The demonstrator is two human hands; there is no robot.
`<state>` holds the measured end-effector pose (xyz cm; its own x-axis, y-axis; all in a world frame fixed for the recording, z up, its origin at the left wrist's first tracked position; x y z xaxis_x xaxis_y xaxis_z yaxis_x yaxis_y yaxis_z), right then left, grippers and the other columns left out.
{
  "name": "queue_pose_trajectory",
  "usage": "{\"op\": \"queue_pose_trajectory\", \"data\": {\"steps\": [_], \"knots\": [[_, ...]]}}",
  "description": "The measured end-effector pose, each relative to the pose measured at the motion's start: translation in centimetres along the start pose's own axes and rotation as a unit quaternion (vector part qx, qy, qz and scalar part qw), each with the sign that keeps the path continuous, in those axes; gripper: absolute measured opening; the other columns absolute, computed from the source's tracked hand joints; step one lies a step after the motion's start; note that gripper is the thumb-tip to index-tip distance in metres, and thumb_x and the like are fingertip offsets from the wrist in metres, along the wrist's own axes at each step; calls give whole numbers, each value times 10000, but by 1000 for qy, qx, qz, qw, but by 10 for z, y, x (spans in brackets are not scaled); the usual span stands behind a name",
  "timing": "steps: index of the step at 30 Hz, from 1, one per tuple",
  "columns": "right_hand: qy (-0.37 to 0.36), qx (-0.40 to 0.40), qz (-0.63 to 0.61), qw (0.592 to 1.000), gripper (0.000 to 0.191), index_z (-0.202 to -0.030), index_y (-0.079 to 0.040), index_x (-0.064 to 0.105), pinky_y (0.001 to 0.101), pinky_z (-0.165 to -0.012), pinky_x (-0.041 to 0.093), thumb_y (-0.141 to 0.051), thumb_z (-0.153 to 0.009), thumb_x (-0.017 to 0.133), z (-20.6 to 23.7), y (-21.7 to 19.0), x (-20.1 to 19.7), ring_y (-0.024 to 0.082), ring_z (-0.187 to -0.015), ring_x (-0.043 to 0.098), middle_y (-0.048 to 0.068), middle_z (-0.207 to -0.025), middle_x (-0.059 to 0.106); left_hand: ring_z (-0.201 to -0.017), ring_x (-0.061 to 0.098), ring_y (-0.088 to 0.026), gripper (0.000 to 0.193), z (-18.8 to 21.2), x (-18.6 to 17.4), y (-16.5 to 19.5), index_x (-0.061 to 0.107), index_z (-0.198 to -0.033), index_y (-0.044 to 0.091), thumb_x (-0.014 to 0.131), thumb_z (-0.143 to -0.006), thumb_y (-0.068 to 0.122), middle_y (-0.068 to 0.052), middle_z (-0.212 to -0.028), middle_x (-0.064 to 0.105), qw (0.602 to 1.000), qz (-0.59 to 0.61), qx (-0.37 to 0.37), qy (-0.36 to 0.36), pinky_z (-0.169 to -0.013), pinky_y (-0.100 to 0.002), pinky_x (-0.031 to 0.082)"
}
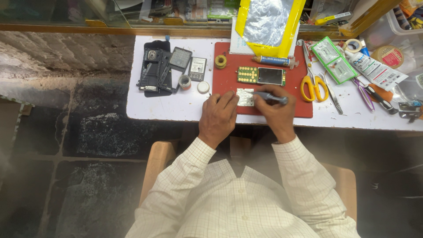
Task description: The person uses a soldering iron to work on a small circuit board with a display, then wipes the board with a toothbrush. They apply a substance from a syringe onto a white plastic piece and attach it to the circuit board. Finally, the person counts a stack of purple banknotes.
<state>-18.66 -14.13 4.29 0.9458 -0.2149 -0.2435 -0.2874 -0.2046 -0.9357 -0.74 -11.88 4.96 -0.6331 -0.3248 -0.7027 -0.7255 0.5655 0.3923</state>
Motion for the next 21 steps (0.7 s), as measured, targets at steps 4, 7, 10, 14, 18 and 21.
{"op": "queue_pose_trajectory", "data": {"steps": [4, 7, 10, 14, 18, 21], "knots": [[-20, -3, 19, 1000, 210, -1058, 8, 741, 187, -662, 517, -72, -879, 812, -1, -1, 10, 39, -765, 641, 12, -881, 732, -1061, 566, -266, 352, -1, 0, 0, 687, -1222, 75, 718, -872, 101, -35, -1286, 640, 1000, 7, -1, -3, -930, -407, 485], [-33, -54, 71, 995, 217, -1049, 12, 740, 197, -681, 535, -73, -869, 825, -2, -11, 13, 48, -773, 663, 15, -890, 742, -1062, 567, -271, 353, -1, -3, 0, 690, -1216, 75, 719, -866, 103, -41, -1283, 637, 1000, 2, 3, 6, -934, -411, 485], [-28, -12, 69, 997, 216, -1053, 2, 748, 211, -643, 513, -75, -866, 825, -2, -3, 12, 54, -738, 631, 19, -860, 735, -1055, 564, -267, 344, -1, -2, 0, 689, -1216, 70, 719, -875, 104, -35, -1286, 639, 1000, 11, 0, 4, -933, -406, 487], [-15, -19, 14, 1000, 214, -1062, 24, 723, 203, -710, 541, -59, -883, 807, 0, -3, 4, 56, -806, 665, 35, -915, 735, -1063, 563, -269, 340, -1, -2, 0, 695, -1212, 78, 720, -874, 103, -30, -1280, 637, 1000, 0, 3, 7, -933, -406, 487], [13, 19, -21, 1000, 204, -1062, 38, 711, 196, -726, 546, -51, -900, 796, 6, 5, -15, 57, -819, 672, 39, -917, 728, -1063, 561, -267, 361, 0, 0, -2, 690, -1220, 72, 720, -861, 101, -28, -1291, 637, 1000, 4, 0, -1, -932, -408, 487], [19, 22, -14, 999, 198, -1062, 40, 709, 192, -705, 535, -44, -904, 793, 8, 7, -19, 53, -801, 661, 37, -911, 727, -1069, 560, -271, 370, 0, 1, -1, 686, -1221, 76, 724, -854, 103, -30, -1294, 633, 1000, -2, 4, -2, -928, -409, 485]]}}
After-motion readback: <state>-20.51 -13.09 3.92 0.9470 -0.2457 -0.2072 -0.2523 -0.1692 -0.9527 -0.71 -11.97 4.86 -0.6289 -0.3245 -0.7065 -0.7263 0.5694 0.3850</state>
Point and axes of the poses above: each hand's wrist, its own z-axis away from the middle knuckle, its own x-axis out of the palm, y = z × x, the point moved 9 cm from there along -z, towards the middle knuckle
